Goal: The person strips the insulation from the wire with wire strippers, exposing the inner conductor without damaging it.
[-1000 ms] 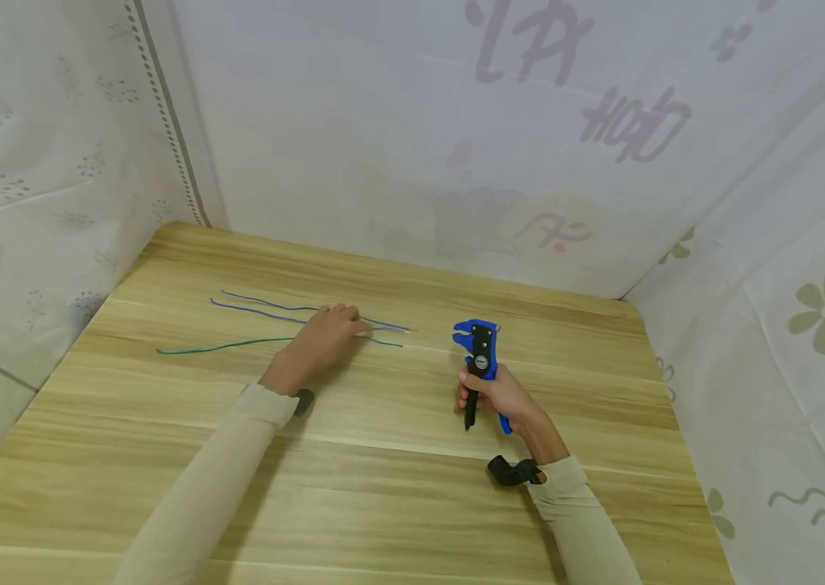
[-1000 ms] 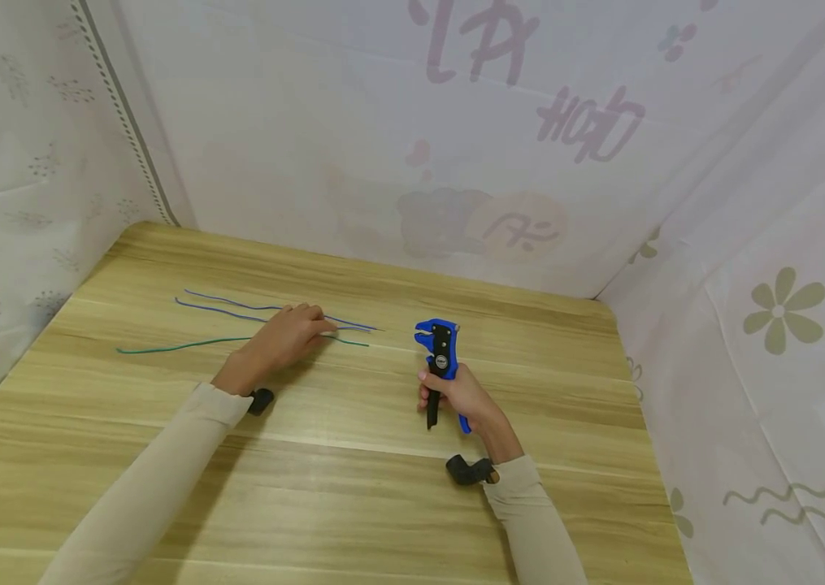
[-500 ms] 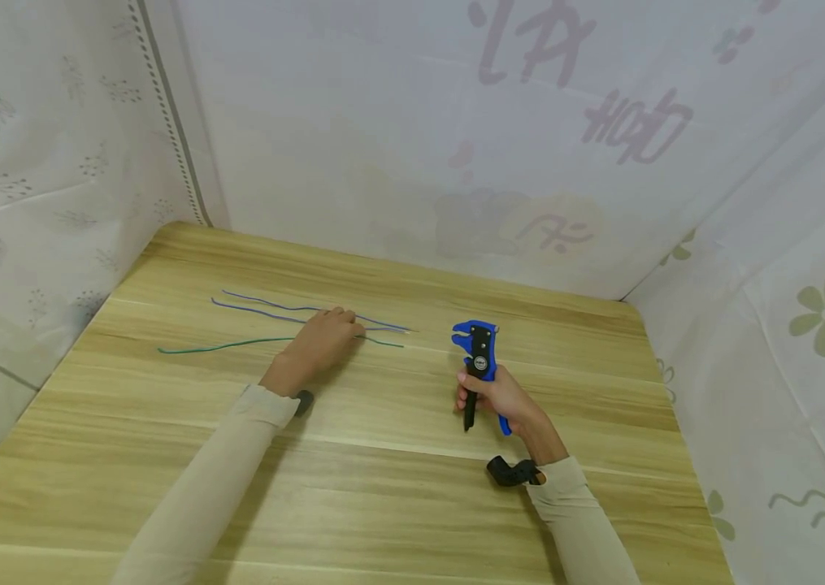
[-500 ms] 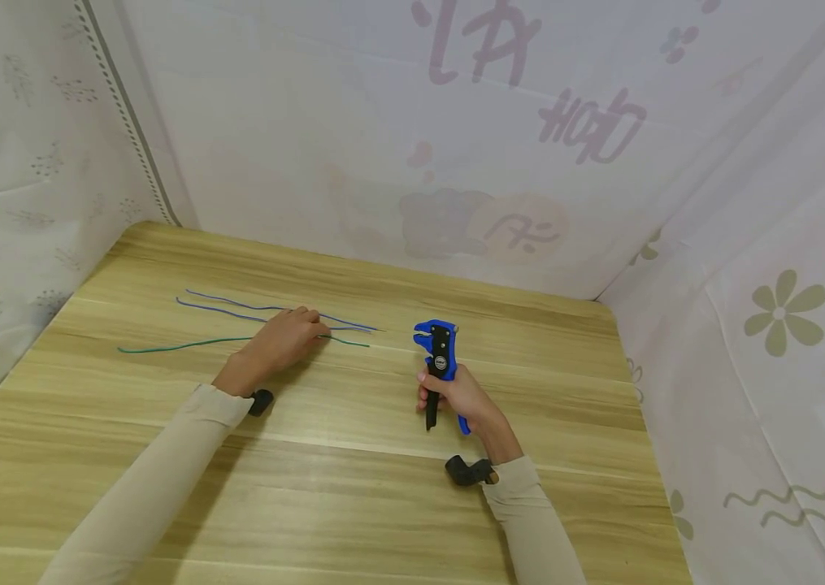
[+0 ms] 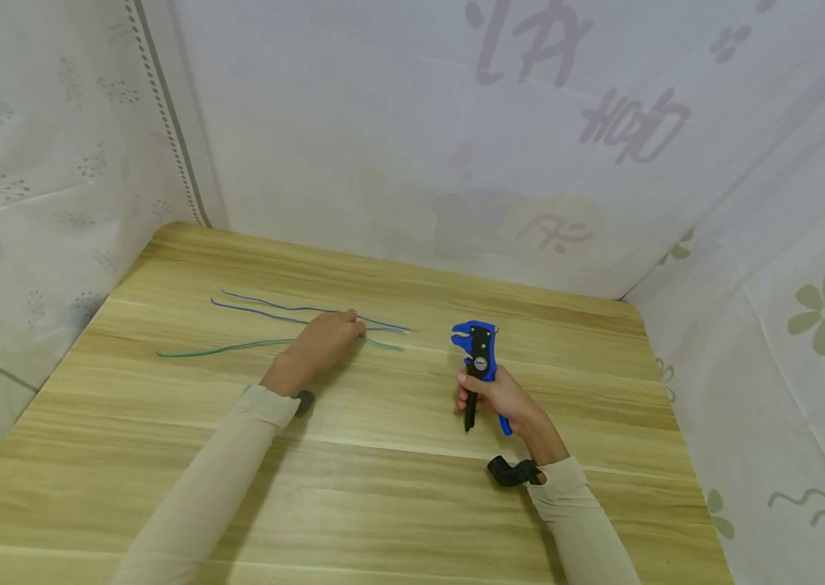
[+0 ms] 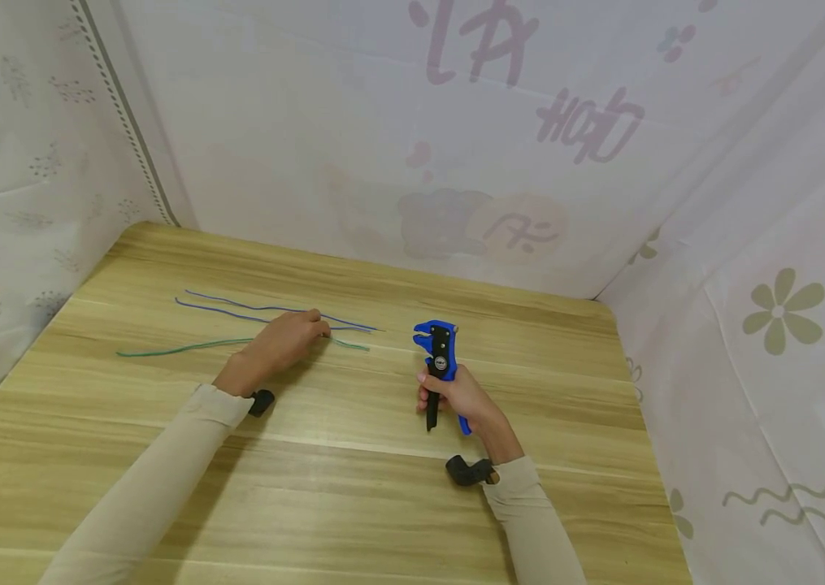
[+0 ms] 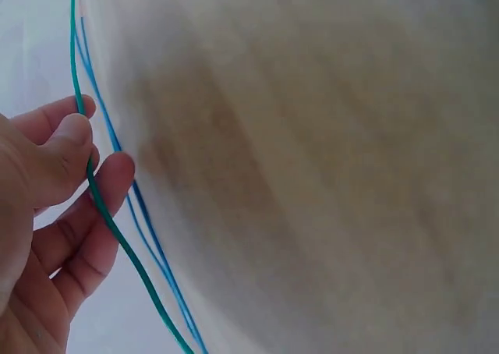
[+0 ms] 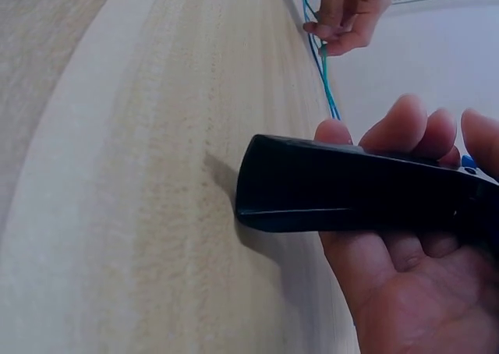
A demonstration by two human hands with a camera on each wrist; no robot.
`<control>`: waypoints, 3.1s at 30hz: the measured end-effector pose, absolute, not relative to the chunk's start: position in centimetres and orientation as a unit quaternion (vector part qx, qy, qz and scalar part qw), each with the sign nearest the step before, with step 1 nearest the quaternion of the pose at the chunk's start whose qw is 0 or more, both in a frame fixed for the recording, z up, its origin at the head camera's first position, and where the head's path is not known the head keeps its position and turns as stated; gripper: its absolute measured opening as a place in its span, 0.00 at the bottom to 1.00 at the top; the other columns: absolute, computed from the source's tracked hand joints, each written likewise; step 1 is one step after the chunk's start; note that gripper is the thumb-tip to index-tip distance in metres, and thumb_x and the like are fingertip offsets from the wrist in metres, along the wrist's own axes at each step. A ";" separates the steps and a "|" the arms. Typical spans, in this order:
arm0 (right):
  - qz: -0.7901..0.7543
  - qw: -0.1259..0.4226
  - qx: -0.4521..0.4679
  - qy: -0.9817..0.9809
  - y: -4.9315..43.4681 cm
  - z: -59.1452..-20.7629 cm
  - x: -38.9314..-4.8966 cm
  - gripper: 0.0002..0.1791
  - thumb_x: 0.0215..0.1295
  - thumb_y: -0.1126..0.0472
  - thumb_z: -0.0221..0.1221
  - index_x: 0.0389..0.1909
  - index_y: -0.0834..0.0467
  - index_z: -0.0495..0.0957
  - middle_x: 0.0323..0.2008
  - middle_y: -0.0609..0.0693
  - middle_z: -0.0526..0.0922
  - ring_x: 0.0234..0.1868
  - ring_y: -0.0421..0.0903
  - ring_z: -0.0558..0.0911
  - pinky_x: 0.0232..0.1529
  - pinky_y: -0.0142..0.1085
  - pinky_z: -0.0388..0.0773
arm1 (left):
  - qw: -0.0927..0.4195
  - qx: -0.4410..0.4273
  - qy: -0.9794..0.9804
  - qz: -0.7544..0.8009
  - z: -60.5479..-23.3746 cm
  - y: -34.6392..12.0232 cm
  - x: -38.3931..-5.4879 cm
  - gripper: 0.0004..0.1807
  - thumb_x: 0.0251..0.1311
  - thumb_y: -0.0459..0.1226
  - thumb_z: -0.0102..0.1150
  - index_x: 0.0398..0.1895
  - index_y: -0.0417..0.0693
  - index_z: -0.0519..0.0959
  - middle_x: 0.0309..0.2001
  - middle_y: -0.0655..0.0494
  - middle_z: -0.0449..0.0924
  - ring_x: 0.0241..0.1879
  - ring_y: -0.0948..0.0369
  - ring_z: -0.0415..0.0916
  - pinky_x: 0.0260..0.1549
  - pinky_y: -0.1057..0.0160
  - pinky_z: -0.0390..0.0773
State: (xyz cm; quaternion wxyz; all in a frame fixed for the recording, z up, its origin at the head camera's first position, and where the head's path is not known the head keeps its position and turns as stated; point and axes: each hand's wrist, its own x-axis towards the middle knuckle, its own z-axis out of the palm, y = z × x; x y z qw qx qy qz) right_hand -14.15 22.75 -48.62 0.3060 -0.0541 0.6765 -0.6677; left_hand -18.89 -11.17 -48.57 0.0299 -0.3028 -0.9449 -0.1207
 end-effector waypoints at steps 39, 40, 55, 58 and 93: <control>-0.650 0.349 -0.106 0.667 20.6 -48.9 -13.8 0.15 0.72 0.54 0.58 0.39 0.64 0.73 0.27 0.51 0.79 0.31 0.49 0.84 0.44 0.48 0.83 | 0.044 -0.335 -0.915 -0.219 -44.6 -8.7 -17.7 0.22 0.53 0.13 0.55 0.46 0.39 0.82 0.42 0.49 0.80 0.40 0.53 0.82 0.41 0.60 0.82; -0.650 0.350 -0.108 0.666 20.6 -49.0 -13.8 0.14 0.72 0.54 0.58 0.38 0.64 0.73 0.27 0.51 0.79 0.31 0.49 0.83 0.44 0.49 0.83 | 0.047 -0.337 -0.914 -0.220 -44.6 -8.6 -17.7 0.22 0.52 0.13 0.55 0.46 0.39 0.82 0.41 0.49 0.79 0.40 0.54 0.82 0.41 0.60 0.82; -0.648 0.353 -0.118 0.664 20.2 -48.3 -13.9 0.13 0.74 0.56 0.55 0.37 0.64 0.70 0.25 0.50 0.75 0.28 0.47 0.78 0.40 0.46 0.83 | 0.031 -0.339 -0.911 -0.233 -44.5 -8.4 -17.5 0.20 0.56 0.16 0.55 0.47 0.41 0.83 0.42 0.50 0.80 0.42 0.56 0.82 0.42 0.62 0.82; -0.647 0.354 -0.114 0.665 20.2 -48.3 -13.9 0.13 0.75 0.57 0.54 0.36 0.64 0.69 0.24 0.50 0.74 0.26 0.46 0.77 0.36 0.44 0.82 | 0.035 -0.342 -0.909 -0.235 -44.6 -8.5 -17.5 0.19 0.56 0.16 0.57 0.46 0.41 0.83 0.41 0.51 0.80 0.42 0.56 0.82 0.42 0.61 0.82; -0.648 0.316 -0.053 0.691 19.2 -47.8 -12.8 0.25 0.67 0.48 0.63 0.22 0.59 0.64 0.13 0.46 0.64 0.13 0.42 0.66 0.18 0.35 0.70 | -0.003 -0.343 -0.900 -0.269 -44.8 -8.3 -17.0 0.11 0.64 0.23 0.58 0.46 0.40 0.83 0.42 0.51 0.79 0.43 0.56 0.81 0.43 0.61 0.81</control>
